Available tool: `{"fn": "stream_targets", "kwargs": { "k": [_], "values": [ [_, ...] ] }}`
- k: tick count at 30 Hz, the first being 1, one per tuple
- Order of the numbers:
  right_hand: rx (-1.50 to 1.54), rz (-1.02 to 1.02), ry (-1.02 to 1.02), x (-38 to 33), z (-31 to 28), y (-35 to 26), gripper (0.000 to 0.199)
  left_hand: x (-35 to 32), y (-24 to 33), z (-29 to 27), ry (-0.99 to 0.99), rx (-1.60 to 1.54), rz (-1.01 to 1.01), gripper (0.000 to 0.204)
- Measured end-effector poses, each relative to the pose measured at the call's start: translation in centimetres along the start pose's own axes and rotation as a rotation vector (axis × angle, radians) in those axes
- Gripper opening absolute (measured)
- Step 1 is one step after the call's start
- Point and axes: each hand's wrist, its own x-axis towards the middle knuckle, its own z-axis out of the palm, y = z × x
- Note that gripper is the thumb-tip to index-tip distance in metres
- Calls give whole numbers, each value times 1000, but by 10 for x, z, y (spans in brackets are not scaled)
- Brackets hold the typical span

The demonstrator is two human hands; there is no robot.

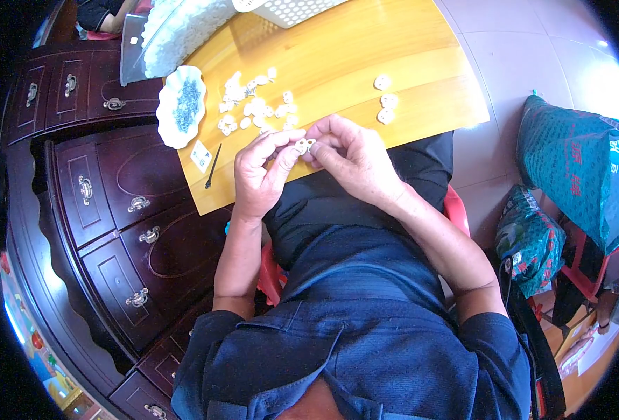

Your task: Assembling small white plastic components by hand at a workshop table.

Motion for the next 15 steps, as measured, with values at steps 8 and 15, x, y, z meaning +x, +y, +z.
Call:
{"fn": "stream_targets", "kwargs": {
  "k": [8, 15],
  "values": [
    [76, 28, -26, 1, -2, 1, 16, 1, 0, 0, 3, 35, 43, 15],
    [101, 98, -47, 0, -4, -3, 20, 6, 9, 2, -23, 162, 160, 19]
  ]
}}
